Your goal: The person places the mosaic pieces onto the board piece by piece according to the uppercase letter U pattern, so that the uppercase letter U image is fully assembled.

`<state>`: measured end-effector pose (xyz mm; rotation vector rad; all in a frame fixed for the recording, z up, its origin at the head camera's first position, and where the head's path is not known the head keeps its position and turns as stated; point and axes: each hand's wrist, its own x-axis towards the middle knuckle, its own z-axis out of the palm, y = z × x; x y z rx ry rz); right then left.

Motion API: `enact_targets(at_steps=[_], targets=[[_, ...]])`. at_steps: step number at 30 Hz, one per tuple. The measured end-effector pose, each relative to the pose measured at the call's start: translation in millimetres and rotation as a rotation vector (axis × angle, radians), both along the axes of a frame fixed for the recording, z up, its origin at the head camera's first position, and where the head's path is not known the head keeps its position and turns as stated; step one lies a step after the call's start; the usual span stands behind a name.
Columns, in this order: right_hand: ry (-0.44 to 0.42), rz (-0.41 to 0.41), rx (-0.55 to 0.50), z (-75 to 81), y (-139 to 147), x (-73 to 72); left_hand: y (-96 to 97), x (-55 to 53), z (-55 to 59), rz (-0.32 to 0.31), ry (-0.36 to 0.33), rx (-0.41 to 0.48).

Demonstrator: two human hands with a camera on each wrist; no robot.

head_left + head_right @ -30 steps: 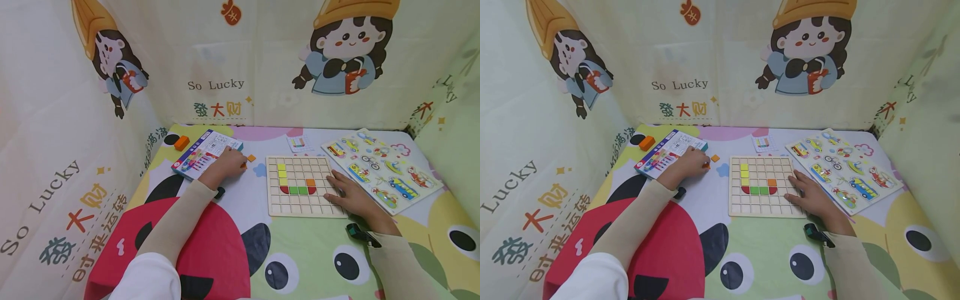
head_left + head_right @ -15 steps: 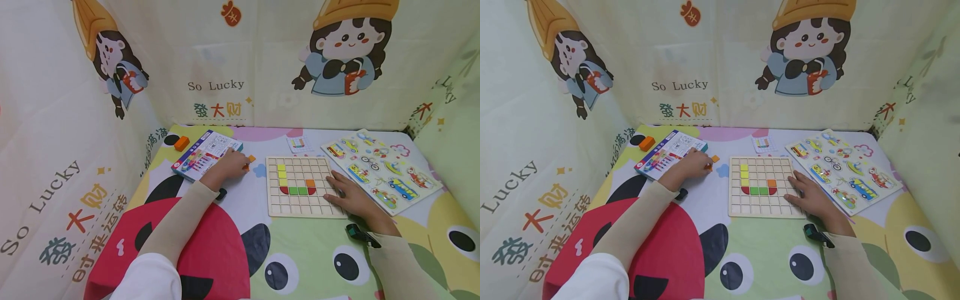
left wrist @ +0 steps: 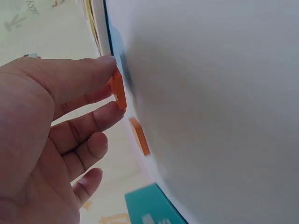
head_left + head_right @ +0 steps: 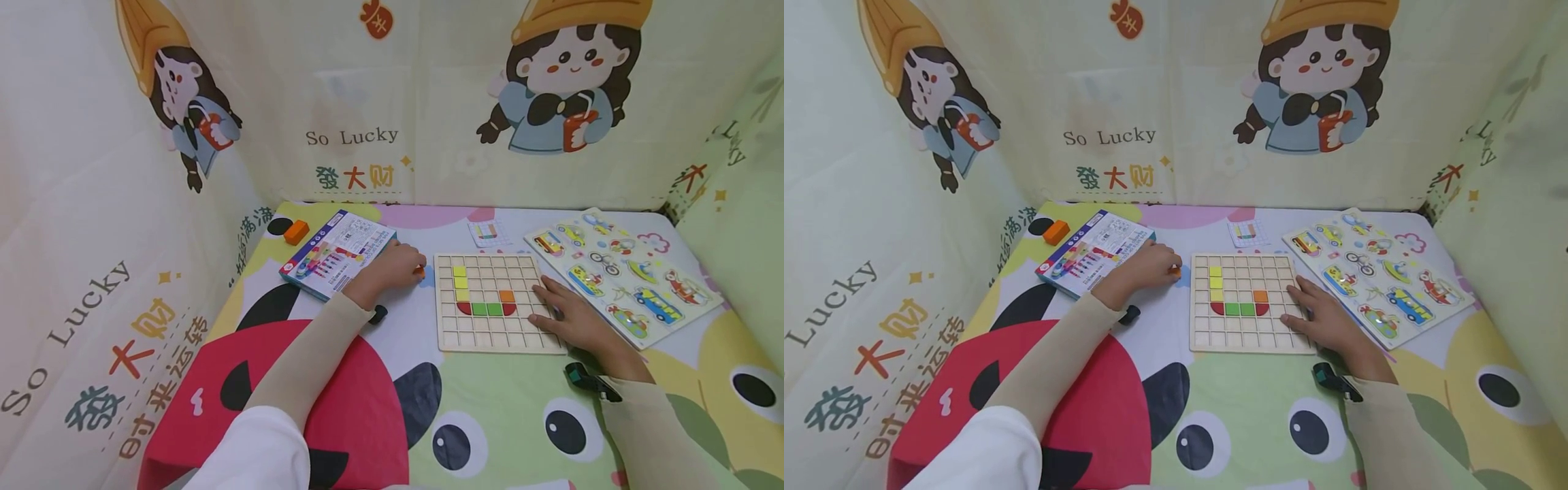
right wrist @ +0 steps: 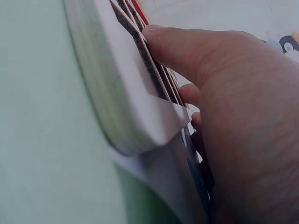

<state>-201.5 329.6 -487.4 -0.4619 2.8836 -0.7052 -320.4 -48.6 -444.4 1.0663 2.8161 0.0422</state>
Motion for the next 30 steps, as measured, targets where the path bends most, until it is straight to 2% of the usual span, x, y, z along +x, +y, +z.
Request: enact_targets(at_steps=[11,20,30], targets=[[0.001,-0.007,-0.014,-2.8,2,-2.1,28.1,0.9,3.1,-0.031,0.024,0.032],[0.01,-0.007,-0.027,-1.5,1,-0.9,45.9,2.0,9.5,-0.061,0.005,0.031],[-0.009,-0.013,-0.021,-4.2,1,-1.9,72.0,0.5,10.6,-0.148,0.035,0.021]])
